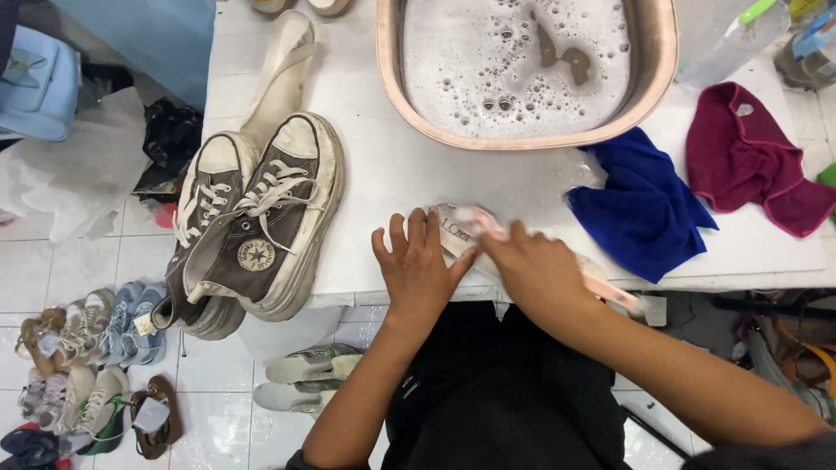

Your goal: The person scrubs a white shoe insole with a pink brush on a white table, then rinses it in a basin of soapy water. They continue scrubbing the insole on the table and briefly handle a pair of black canvas sneakers nearby.

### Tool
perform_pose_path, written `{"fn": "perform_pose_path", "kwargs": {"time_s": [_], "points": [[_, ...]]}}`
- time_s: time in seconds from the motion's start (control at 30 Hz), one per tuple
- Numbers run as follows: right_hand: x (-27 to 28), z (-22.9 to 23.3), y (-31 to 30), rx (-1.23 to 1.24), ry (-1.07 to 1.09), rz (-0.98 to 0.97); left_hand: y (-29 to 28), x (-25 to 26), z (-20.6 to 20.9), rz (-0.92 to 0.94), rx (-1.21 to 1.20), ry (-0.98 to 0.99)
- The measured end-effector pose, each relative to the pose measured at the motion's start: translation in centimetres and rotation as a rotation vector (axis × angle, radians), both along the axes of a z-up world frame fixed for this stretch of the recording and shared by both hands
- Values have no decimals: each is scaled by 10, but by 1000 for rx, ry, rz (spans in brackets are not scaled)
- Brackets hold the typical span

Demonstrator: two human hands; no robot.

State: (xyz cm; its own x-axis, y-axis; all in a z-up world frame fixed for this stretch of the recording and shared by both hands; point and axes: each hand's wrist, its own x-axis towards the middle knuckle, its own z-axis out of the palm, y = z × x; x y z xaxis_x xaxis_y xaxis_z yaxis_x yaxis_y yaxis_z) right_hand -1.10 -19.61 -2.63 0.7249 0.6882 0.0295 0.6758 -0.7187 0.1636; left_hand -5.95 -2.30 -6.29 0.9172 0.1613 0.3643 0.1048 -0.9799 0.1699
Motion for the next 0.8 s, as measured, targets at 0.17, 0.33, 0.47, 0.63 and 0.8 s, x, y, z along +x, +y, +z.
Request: {"fn": "perform_pose_path", "kwargs": {"time_s": [0.17,0.33,0.47,0.63,0.8], "points": [[10,-1,-2,103,3,72,1,3,-4,6,-14,-6],[-17,13,-72,-170,-2,-56,-3,5,-1,4,-47,24],[20,3,4,-24,-57,11,-3,2,1,-11,-22,35],[33,56,-28,-2,80,-24,0,1,16,-30,-90,55],[-20,50,-56,-59,287,-48,16,-2,21,-110,-199,76]]}}
